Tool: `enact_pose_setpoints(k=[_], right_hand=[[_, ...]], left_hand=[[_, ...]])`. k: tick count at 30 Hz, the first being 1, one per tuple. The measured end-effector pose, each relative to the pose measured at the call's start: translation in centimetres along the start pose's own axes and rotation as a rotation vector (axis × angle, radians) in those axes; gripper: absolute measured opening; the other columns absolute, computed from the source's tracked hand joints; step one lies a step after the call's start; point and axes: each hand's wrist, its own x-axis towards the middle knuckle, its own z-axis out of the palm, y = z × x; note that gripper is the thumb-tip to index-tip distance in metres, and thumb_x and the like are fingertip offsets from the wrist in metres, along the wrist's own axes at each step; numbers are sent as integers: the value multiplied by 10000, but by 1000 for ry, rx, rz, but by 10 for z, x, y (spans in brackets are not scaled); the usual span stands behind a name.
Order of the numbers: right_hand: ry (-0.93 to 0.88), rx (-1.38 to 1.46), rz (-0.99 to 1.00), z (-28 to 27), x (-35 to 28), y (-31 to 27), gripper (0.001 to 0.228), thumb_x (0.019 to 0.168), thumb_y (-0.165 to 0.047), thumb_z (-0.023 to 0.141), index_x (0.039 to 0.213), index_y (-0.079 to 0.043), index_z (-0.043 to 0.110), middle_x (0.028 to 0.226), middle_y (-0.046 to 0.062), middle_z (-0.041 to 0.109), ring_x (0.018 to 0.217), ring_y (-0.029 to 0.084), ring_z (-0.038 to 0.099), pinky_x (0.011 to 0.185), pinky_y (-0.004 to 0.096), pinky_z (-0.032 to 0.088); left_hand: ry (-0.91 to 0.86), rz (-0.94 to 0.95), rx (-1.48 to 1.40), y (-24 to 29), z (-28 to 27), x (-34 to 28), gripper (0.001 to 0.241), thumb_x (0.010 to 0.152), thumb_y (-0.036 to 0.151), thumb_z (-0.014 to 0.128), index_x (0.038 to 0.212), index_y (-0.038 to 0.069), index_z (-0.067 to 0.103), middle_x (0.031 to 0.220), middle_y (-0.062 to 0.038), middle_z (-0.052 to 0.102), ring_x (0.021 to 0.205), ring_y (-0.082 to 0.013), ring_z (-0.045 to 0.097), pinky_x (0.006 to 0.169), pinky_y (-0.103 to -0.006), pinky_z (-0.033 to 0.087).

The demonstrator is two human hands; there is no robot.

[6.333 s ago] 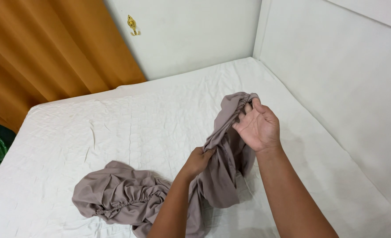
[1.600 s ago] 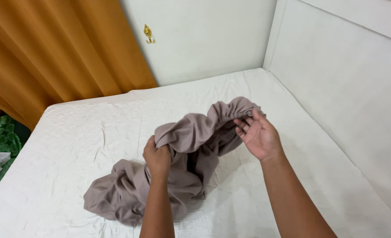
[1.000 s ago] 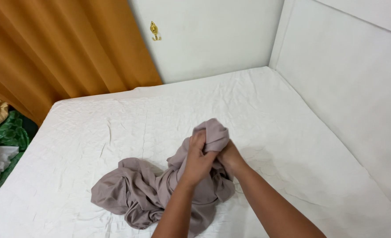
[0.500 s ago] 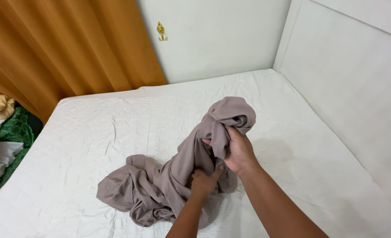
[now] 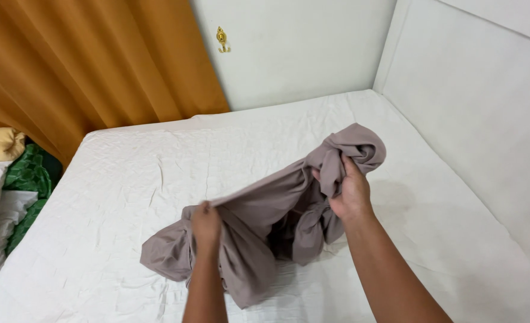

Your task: The person folds a yellow pillow and a white pillow, placing them on a green patterned bench. They then fold a white patterned sheet and place it on the bench. Finally, the person unfolds a brown fitted sheet on the bed and begins to fold it.

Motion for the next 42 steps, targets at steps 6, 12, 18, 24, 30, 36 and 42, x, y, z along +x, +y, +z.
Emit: enact_pose_setpoints(k=[6, 12, 18, 24, 30, 36, 42], right_hand=[[-41, -100, -42, -5, -2, 12, 406, 1067, -326, 469, 1329, -33, 569, 1158, 142, 672, 942, 280, 685, 783, 420, 596], [-70, -103, 4, 8, -17, 24, 410, 1059, -319, 460, 1328, -30, 569, 1165, 124, 678, 955, 243, 690, 806, 410, 616], [-97, -112, 130, 19, -31, 32, 454, 1054, -359, 454, 1335, -21, 570, 1188, 142, 693, 988, 263, 705, 837, 405, 616], [-119, -184, 185, 19, -44, 29, 503, 1064, -385, 440, 1366, 2, 555, 1193, 172, 684, 989, 263, 704, 866, 402, 610], [-150, -92, 152, 35, -65, 10, 470, 1042, -333, 456, 1388, -22, 522, 1297, 116, 656, 1138, 238, 666, 950, 443, 585], [-203, -43, 69, 45, -71, -3, 458, 1042, -308, 450, 1392, -18, 509, 1348, 141, 621, 1192, 285, 637, 1009, 477, 559], [-169, 37, -53, 30, -44, -7, 439, 1064, -298, 423, 1396, -21, 496, 1371, 118, 582, 1217, 286, 611, 1041, 516, 538]], left_hand=[[86, -97, -291, 139, -89, 44, 212, 1055, 112, 499, 1083, -20, 662, 922, -82, 710, 847, -207, 640, 796, -345, 538], [-210, -154, -312, 161, -51, 37, 505, 1035, 211, 453, 1538, 170, 421, 1388, -113, 562, 1178, -224, 599, 1008, -372, 484], [-279, 23, -157, 177, -8, -63, 299, 817, 51, 689, 1076, -16, 555, 1108, -222, 624, 964, -304, 643, 858, -391, 541], [-373, -78, -123, 142, 21, -108, 204, 855, 151, 695, 922, 10, 565, 918, -197, 680, 860, -327, 676, 808, -402, 545], [-239, -133, 170, 108, 34, -89, 608, 843, 300, 774, 1225, -74, 485, 1268, -279, 494, 1077, -449, 577, 874, -509, 507], [-217, -176, 325, 29, 51, -70, 465, 864, 253, 709, 1252, 55, 546, 1334, -174, 544, 1157, -417, 586, 960, -538, 475], [-79, 51, -38, -25, 38, -32, 262, 815, 147, 686, 1044, 24, 718, 930, -198, 718, 873, -408, 689, 776, -472, 537]])
